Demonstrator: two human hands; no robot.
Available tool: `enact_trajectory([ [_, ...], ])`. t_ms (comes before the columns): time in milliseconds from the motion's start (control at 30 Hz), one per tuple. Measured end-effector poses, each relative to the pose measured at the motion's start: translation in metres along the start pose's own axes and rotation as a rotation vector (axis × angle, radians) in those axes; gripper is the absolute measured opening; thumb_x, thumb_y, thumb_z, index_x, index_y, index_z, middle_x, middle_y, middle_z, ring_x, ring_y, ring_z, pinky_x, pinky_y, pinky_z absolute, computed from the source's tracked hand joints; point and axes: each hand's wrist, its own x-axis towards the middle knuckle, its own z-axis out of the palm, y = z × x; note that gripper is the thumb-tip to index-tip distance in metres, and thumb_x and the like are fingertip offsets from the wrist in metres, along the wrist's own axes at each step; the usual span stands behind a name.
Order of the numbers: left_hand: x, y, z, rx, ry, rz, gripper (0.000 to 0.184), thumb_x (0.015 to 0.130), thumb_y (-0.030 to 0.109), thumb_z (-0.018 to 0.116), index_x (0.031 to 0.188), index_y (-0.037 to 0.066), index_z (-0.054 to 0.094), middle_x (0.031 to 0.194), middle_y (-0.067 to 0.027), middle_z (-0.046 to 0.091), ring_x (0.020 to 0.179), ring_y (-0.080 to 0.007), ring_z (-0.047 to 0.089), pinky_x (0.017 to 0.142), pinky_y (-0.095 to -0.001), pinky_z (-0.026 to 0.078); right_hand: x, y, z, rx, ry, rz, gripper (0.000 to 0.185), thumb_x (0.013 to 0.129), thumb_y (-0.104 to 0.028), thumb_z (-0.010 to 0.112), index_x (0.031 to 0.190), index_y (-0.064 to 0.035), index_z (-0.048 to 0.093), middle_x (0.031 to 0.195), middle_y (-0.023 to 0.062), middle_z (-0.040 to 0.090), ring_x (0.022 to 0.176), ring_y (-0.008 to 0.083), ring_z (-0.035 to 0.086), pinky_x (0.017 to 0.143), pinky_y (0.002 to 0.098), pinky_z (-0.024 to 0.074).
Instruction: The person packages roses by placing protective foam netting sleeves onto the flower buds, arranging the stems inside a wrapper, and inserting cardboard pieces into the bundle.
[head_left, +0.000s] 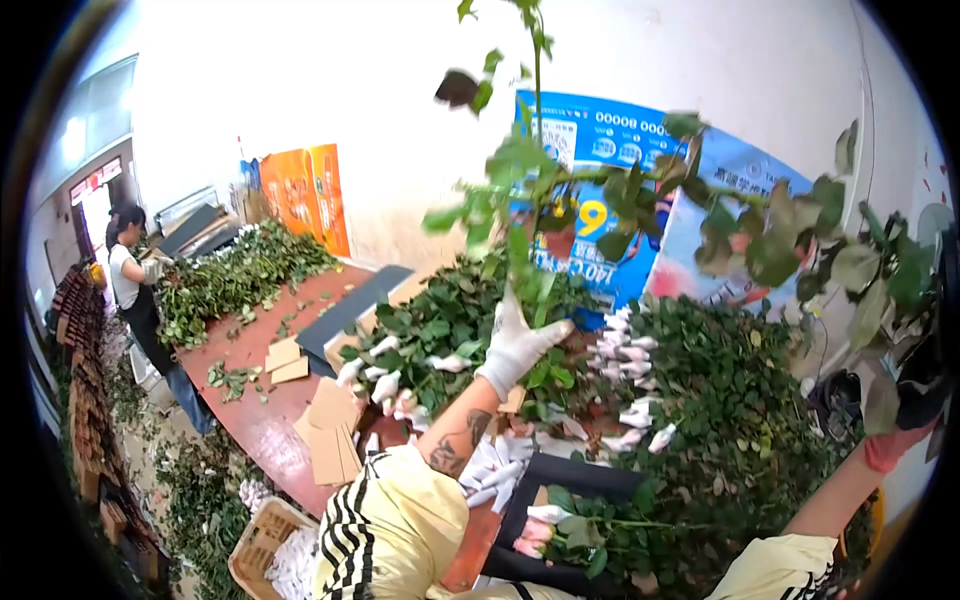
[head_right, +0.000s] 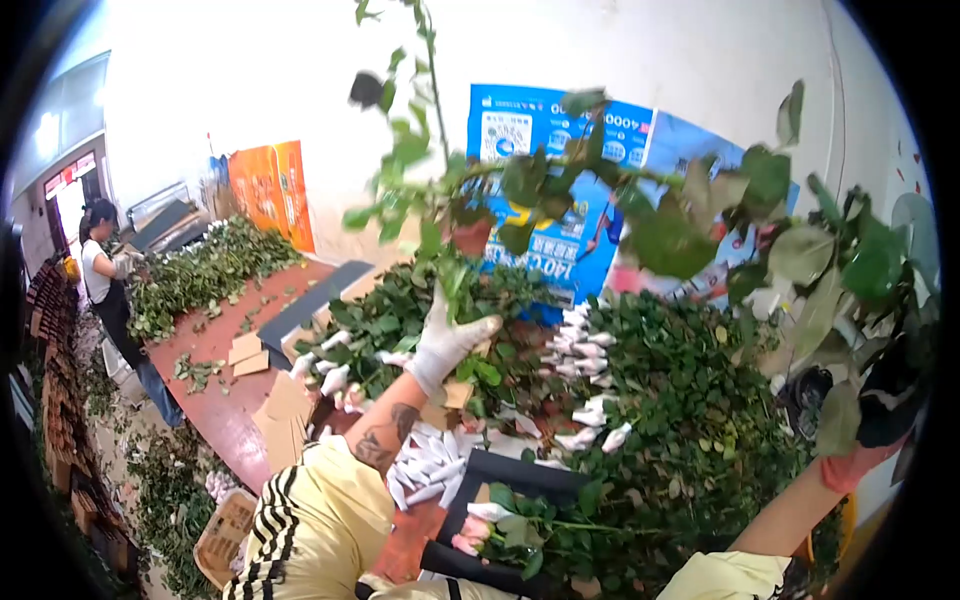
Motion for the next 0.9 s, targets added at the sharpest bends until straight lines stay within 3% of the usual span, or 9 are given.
enact_trajectory([
  [67, -0.001, -0.004, -0.008, -0.098, -0.025, -0.076, 0.055, 0.076, 0.021, 0.074, 0.122, 0.000, 0.051, 0.108, -0.0046, 0.061, 0.092, -0.0095, 0.056, 0.083, -0.0240, 0.045, -0.006, -0.013, 0.005, 0.025, -0.001, 0.004, 0.041, 0.086, -0.024, 0.056, 0.123, -0.0053, 0.049, 0.117, 0.0109, 0.056, 0.105, 0.0229, 0.056, 0.087, 0.0358, 0.0472],
  [133, -0.004, -0.008, -0.022, 0.136, -0.042, -0.099, 0.035, 0.081, 0.022, 0.067, 0.108, 0.003, 0.060, 0.095, -0.0100, 0.065, 0.088, -0.0178, 0.061, 0.082, -0.0308, 0.047, -0.014, -0.013, 0.007, 0.047, 0.006, 0.012, 0.041, 0.086, -0.024, 0.056, 0.122, -0.0052, 0.049, 0.117, 0.0109, 0.056, 0.105, 0.0229, 0.056, 0.087, 0.0358, 0.0472],
  [200, -0.001, -0.010, -0.041, 0.191, -0.125, -0.125, 0.023, 0.086, 0.018, 0.061, 0.103, 0.002, 0.063, 0.091, -0.0045, 0.065, 0.080, -0.0139, 0.059, 0.073, -0.0291, 0.048, -0.010, -0.017, 0.011, 0.067, -0.003, 0.001, 0.041, 0.086, -0.024, 0.056, 0.122, -0.0052, 0.049, 0.117, 0.0109, 0.056, 0.105, 0.0228, 0.056, 0.087, 0.0359, 0.0472],
  [267, -0.002, 0.021, -0.053, -0.184, -0.141, -0.118, 0.014, 0.090, 0.010, 0.056, 0.100, 0.002, 0.061, 0.078, 0.0035, 0.060, 0.072, -0.0057, 0.055, 0.063, -0.0220, 0.047, -0.008, -0.026, 0.018, 0.096, -0.025, -0.008, 0.041, 0.086, -0.024, 0.056, 0.122, -0.0051, 0.050, 0.117, 0.0109, 0.056, 0.105, 0.0227, 0.056, 0.087, 0.0360, 0.0471],
  [400, 0.013, 0.039, -0.101, -0.219, -0.298, -0.272, 0.022, 0.093, 0.016, 0.052, 0.107, 0.003, 0.060, 0.076, 0.0068, 0.058, 0.070, -0.0024, 0.052, 0.059, -0.0200, 0.043, -0.010, -0.052, 0.037, 0.151, -0.107, -0.035, 0.041, 0.086, -0.024, 0.056, 0.122, -0.0050, 0.050, 0.117, 0.0110, 0.056, 0.106, 0.0226, 0.056, 0.087, 0.0361, 0.0470],
  [467, 0.013, 0.053, -0.117, 0.302, -0.319, -0.269, 0.021, 0.092, 0.019, 0.052, 0.106, 0.005, 0.060, 0.073, 0.0040, 0.059, 0.067, -0.0039, 0.053, 0.056, -0.0222, 0.043, -0.015, -0.064, 0.041, 0.178, -0.139, -0.053, 0.040, 0.087, -0.024, 0.056, 0.122, -0.0049, 0.050, 0.117, 0.0110, 0.056, 0.106, 0.0225, 0.055, 0.087, 0.0362, 0.0470],
  [567, 0.007, 0.032, -0.166, 0.892, -0.317, -0.107, 0.029, 0.089, 0.029, 0.050, 0.102, 0.005, 0.059, 0.081, -0.0212, 0.063, 0.082, -0.0403, 0.059, 0.073, -0.0449, 0.046, -0.027, -0.082, 0.045, 0.216, -0.196, -0.084, 0.040, 0.087, -0.024, 0.056, 0.121, -0.0048, 0.050, 0.117, 0.0110, 0.056, 0.106, 0.0224, 0.055, 0.087, 0.0363, 0.0469],
  [767, -0.034, -0.026, -0.240, 1.656, -0.250, -0.153, 0.028, 0.081, 0.023, 0.057, 0.107, 0.013, 0.061, 0.072, -0.0183, 0.064, 0.066, -0.0345, 0.064, 0.058, -0.0475, 0.049, -0.049, -0.098, 0.063, 0.301, -0.287, -0.090, 0.040, 0.087, -0.025, 0.056, 0.121, -0.0046, 0.051, 0.117, 0.0110, 0.056, 0.107, 0.0222, 0.055, 0.088, 0.0365, 0.0468],
  [900, -0.024, 0.018, -0.208, 1.685, -0.082, -0.006, 0.016, 0.083, 0.012, 0.049, 0.095, 0.011, 0.059, 0.072, -0.0114, 0.066, 0.067, -0.0317, 0.065, 0.059, -0.0433, 0.050, -0.058, -0.105, 0.066, 0.350, -0.338, -0.086, 0.039, 0.087, -0.025, 0.056, 0.121, -0.0045, 0.051, 0.117, 0.0111, 0.056, 0.107, 0.0221, 0.055, 0.088, 0.0367, 0.0468],
])
